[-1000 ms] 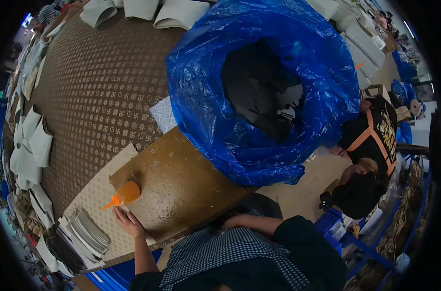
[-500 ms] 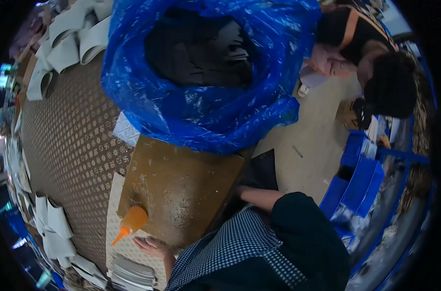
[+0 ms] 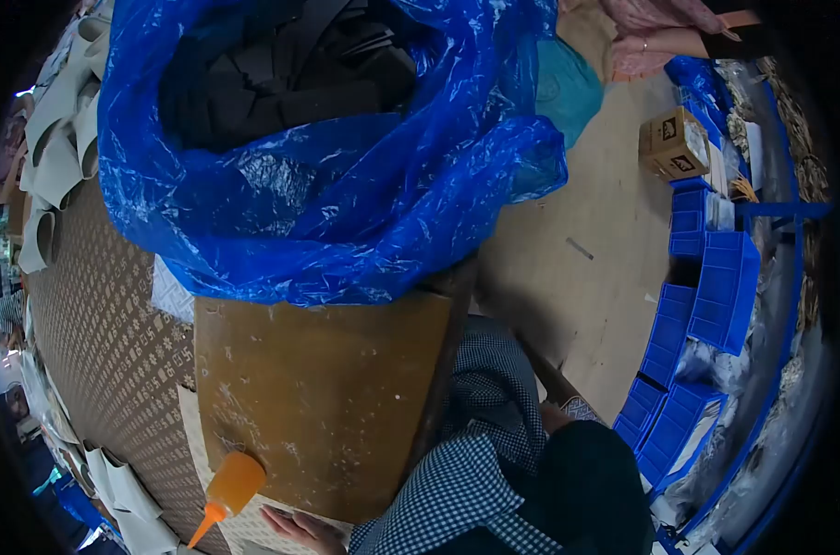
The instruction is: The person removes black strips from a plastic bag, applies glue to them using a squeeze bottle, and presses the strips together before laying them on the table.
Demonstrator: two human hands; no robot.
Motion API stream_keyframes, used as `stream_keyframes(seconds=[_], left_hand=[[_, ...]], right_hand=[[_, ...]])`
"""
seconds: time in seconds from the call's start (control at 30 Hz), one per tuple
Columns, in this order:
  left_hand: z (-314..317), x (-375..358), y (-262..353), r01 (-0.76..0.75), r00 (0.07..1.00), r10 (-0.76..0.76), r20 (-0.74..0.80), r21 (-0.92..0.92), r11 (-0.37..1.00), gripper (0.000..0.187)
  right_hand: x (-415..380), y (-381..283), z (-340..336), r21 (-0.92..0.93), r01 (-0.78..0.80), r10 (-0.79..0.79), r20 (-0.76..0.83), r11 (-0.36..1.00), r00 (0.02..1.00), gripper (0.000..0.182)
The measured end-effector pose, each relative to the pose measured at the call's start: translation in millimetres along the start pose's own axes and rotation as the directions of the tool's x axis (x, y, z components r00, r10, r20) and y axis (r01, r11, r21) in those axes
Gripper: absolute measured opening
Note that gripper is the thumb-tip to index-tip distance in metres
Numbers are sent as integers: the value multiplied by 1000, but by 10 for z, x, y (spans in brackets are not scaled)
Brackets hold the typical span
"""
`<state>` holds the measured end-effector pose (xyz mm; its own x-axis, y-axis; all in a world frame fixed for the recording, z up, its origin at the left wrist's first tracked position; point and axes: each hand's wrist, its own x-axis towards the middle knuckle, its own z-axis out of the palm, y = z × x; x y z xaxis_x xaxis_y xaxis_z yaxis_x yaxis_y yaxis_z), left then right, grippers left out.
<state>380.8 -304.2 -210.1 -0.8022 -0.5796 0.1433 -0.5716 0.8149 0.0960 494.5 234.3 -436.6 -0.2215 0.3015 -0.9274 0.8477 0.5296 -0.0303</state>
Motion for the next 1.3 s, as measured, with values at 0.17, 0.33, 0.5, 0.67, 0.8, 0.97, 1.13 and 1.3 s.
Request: stream_keyframes(seconds=[0.17, 0.33, 0.5, 0.67, 0.8, 0.97, 1.13, 1.3], left_hand=[[18, 135, 15, -8, 996, 5, 84, 33, 999, 49], [-124, 195, -9, 26, 986, -34, 162, 51, 998, 48], [-254, 187, -4, 79, 973, -87, 213, 47, 996, 47], [-326, 106, 13, 157, 955, -153, 253, 6, 988, 45], [-485, -132, 30, 221, 939, -203, 277, -35, 975, 44], [-598, -322, 115, 276, 929, -242, 280, -87, 957, 43], [-562, -228, 202, 43, 991, -45, 128, 23, 999, 39], [-630, -141, 298, 141, 983, -133, 127, -62, 988, 41]], right_hand=[[239, -782, -165, 232, 86, -55, -138, 969, 989, 24], [518, -1410, -179, 285, 172, -129, -165, 943, 978, 23], [589, -1689, -396, 230, 171, -139, -147, 958, 979, 22], [603, -2071, -731, 154, 201, -180, -142, 967, 973, 22], [660, -2521, -1031, 89, 249, -239, -103, 965, 965, 22], [797, -3086, -1229, 65, 316, -313, -57, 946, 948, 22], [849, -3339, -1302, 74, 378, -378, -22, 923, 926, 22], [725, -3348, -1402, 65, 417, -418, 7, 907, 908, 22]])
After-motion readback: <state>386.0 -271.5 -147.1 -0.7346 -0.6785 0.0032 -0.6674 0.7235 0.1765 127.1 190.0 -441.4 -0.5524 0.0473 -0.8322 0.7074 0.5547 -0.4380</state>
